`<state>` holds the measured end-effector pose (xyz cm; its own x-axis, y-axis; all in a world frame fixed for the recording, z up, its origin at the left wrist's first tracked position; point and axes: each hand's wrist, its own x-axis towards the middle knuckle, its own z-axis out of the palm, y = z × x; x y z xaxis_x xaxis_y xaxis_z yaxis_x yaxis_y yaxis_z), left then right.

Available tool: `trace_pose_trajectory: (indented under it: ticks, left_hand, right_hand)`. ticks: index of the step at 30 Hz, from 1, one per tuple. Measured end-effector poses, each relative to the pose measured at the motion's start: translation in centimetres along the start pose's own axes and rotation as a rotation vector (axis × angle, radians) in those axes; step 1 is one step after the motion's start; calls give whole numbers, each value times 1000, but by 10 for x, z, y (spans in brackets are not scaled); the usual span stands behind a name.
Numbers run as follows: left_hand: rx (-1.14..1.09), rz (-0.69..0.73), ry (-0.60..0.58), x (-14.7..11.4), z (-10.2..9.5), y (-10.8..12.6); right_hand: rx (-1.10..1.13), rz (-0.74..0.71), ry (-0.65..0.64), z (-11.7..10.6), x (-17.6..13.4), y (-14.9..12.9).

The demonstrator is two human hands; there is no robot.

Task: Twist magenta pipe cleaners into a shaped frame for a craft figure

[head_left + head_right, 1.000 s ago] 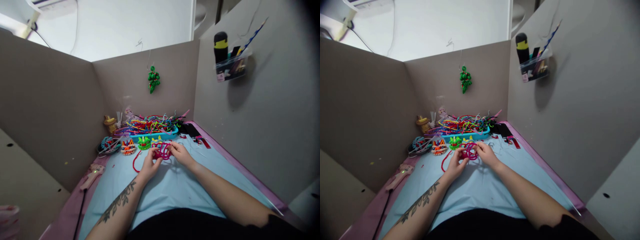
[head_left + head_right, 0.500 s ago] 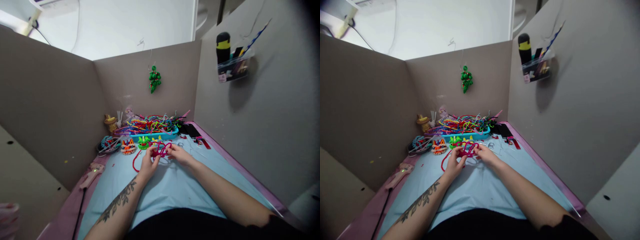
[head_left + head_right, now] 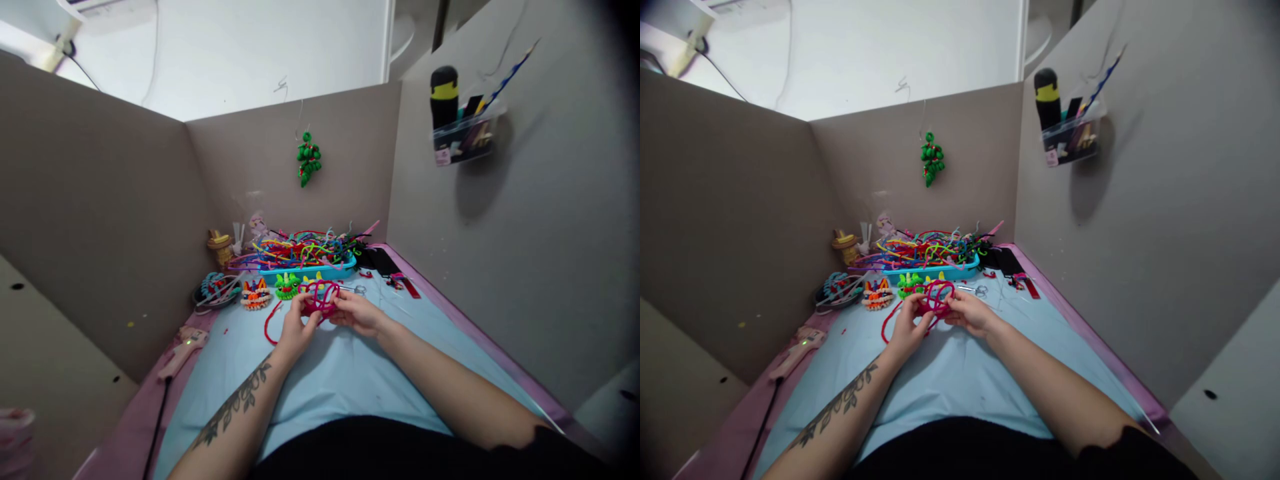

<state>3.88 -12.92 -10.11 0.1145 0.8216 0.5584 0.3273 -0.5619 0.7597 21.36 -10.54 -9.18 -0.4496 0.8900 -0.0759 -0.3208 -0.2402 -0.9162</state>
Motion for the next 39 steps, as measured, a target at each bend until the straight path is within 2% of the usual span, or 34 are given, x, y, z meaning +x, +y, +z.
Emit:
trace_pose_trajectory:
  ticks: [7,12,17,22,25,27,31,35,39]
  left_hand:
    - [-63,-47,9,2,0,2]
    - [-96,-82,6,3,0,0]
    - [-17,-50,-48,2,-1,3]
    - [62,-6,-102,0,0,2]
    - [102,11,-100,0,0,-2]
    - [128,20,-89,0,0,-5]
    - [162,35,-34,1,-2,-10]
    - [162,57,-37,1,-3,-9]
    - [149,70,-62,0,-2,-10]
  right_hand:
    - [-38,-8,9,0,1,3]
    - [-92,-42,69,-1,3,1]
    - [-239,-140,187,-7,6,-3]
    - [-361,-214,252,-9,10,-2]
    - [-466,-345,262,-11,12,1]
    - [-491,-402,212,-11,13,1]
    - [-415,-372,88,-12,10,-2]
    - [-299,-293,162,-10,6,-6]
    - [-33,-153,196,-8,3,-11]
